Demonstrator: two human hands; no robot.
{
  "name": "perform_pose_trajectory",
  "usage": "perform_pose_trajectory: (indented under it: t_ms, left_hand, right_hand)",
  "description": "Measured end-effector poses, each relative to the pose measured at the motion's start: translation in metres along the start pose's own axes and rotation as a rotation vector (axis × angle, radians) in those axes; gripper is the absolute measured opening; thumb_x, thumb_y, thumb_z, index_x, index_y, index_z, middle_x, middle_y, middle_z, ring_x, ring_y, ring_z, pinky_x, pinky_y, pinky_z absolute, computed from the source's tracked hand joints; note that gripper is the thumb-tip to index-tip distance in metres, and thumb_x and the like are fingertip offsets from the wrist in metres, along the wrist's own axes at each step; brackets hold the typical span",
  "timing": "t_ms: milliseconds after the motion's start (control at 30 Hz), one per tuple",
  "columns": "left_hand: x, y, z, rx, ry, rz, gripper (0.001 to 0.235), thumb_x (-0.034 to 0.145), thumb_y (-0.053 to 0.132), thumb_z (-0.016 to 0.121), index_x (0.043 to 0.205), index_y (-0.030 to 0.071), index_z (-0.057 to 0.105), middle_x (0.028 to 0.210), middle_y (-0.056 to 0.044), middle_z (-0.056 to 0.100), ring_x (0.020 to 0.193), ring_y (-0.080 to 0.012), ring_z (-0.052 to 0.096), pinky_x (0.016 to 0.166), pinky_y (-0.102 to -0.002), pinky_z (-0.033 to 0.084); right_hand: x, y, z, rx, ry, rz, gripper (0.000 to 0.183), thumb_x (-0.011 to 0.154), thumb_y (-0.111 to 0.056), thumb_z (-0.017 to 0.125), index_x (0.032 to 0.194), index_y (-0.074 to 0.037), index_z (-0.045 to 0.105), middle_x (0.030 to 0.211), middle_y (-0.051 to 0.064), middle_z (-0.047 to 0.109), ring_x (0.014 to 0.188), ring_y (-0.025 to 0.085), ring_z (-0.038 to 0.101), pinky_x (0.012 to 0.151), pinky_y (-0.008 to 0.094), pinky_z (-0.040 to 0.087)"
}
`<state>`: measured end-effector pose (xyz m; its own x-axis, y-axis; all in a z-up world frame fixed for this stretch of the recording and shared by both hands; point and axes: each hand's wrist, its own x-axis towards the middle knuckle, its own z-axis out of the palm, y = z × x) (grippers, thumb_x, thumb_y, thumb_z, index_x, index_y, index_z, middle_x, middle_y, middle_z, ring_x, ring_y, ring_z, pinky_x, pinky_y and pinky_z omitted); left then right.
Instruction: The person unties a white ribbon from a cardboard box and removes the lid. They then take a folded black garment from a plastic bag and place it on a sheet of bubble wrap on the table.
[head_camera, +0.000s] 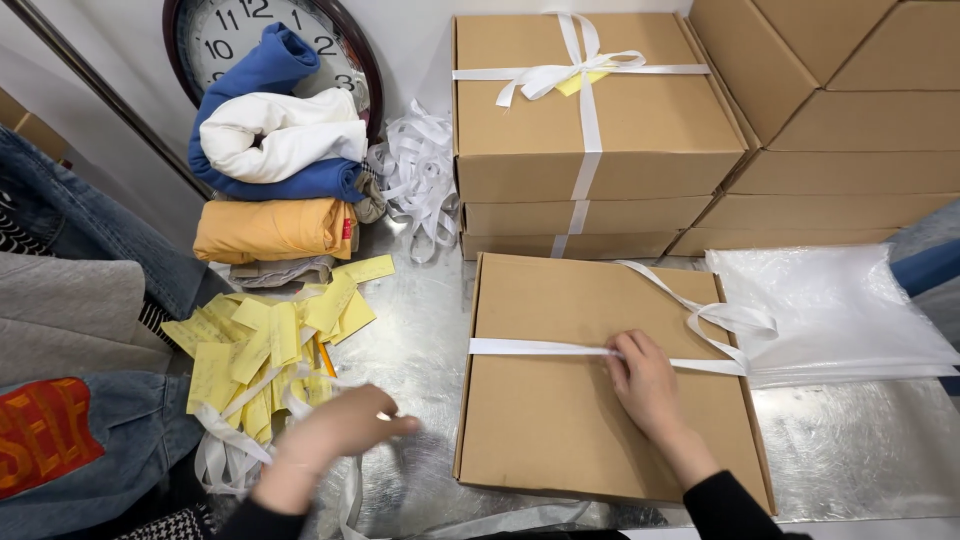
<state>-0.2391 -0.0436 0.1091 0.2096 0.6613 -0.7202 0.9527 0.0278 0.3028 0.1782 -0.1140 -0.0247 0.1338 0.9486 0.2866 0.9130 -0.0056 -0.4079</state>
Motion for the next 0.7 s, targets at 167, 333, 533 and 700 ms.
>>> perform_pose_trajectory:
  t_ms: [167, 333, 533, 700]
  left_hand:
    - [0.044, 0.073, 0.028, 0.465, 0.306, 0.265, 0.06, 0.103, 0.065, 0.052, 0.112, 0.01, 0.075, 0.139, -0.018, 0.055, 0.131, -0.0406, 0.052, 0.102, -0.056, 0.048]
    - [0.004, 0.163, -0.023, -0.105, 0.423, 0.957, 0.072, 0.106, 0.046, 0.052, 0.149, -0.012, 0.045, 0.141, -0.039, 0.053, 0.136, -0.0582, 0.049, 0.114, -0.064, 0.036]
    - [-0.002, 0.229, -0.033, -0.604, 0.067, 1.369, 0.054, 0.115, 0.034, 0.031, 0.147, -0.005, 0.05, 0.135, -0.034, 0.063, 0.133, -0.0509, 0.058, 0.112, -0.066, 0.043]
    - [0.001, 0.284, -0.051, -0.811, -0.106, 1.579, 0.074, 0.11, 0.065, 0.028, 0.147, 0.007, 0.055, 0.134, -0.014, 0.068, 0.133, -0.0271, 0.059, 0.119, -0.059, 0.04]
  right_hand:
    - [0.032, -0.026, -0.049, 0.08, -0.109, 0.23, 0.006, 0.096, -0.028, 0.065, 0.096, -0.023, 0.061, 0.072, 0.001, 0.066, 0.066, 0.025, 0.059, 0.062, 0.04, 0.044]
    - [0.071, -0.061, -0.117, 0.344, 0.189, 0.051, 0.011, 0.093, -0.014, 0.076, 0.095, -0.022, 0.069, 0.05, 0.001, 0.049, 0.049, 0.016, 0.051, 0.055, 0.029, 0.045]
    - [0.107, -0.124, -0.205, 0.54, 0.247, -0.161, 0.01, 0.096, -0.004, 0.069, 0.095, -0.014, 0.067, 0.052, 0.002, 0.05, 0.047, 0.011, 0.046, 0.047, 0.024, 0.041]
    - [0.132, -0.192, -0.271, 0.847, 0.202, -0.121, 0.004, 0.104, -0.005, 0.06, 0.103, -0.008, 0.058, 0.059, 0.001, 0.044, 0.047, 0.009, 0.052, 0.042, 0.023, 0.045]
